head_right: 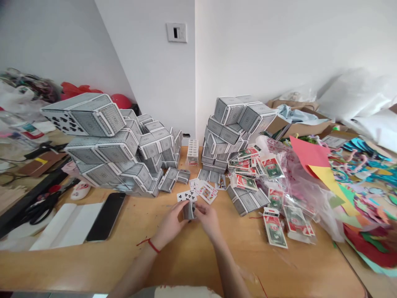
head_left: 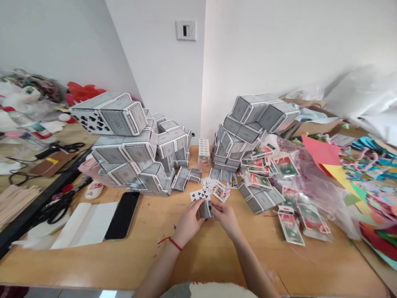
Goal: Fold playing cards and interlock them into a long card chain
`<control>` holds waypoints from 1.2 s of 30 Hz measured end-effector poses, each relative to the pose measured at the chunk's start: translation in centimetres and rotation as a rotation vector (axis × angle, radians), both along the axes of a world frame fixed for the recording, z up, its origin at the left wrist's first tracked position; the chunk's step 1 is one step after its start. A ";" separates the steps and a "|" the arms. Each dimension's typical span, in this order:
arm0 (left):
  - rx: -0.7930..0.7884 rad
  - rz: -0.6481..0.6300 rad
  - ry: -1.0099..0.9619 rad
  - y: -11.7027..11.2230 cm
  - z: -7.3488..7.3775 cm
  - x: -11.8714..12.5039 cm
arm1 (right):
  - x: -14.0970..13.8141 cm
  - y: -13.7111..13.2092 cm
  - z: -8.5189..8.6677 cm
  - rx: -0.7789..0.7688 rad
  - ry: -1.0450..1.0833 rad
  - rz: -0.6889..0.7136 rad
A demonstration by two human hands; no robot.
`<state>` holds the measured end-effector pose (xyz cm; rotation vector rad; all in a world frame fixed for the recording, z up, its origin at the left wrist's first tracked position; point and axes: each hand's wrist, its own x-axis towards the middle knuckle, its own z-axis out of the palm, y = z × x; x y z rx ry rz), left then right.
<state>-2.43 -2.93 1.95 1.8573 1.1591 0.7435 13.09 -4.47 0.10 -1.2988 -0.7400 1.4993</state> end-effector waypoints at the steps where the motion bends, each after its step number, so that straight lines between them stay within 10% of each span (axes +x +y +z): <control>1: 0.008 -0.003 0.014 0.0 0.0 0.0 | 0.0 0.0 0.1 -0.017 0.030 0.004; 19: 0.057 -0.051 0.078 0.4 1.0 0.7 | -0.5 -0.9 -0.4 -0.164 0.477 -0.154; 36: 0.054 0.014 0.017 0.1 0.0 0.7 | -0.6 -1.0 1.1 0.114 -0.202 -0.083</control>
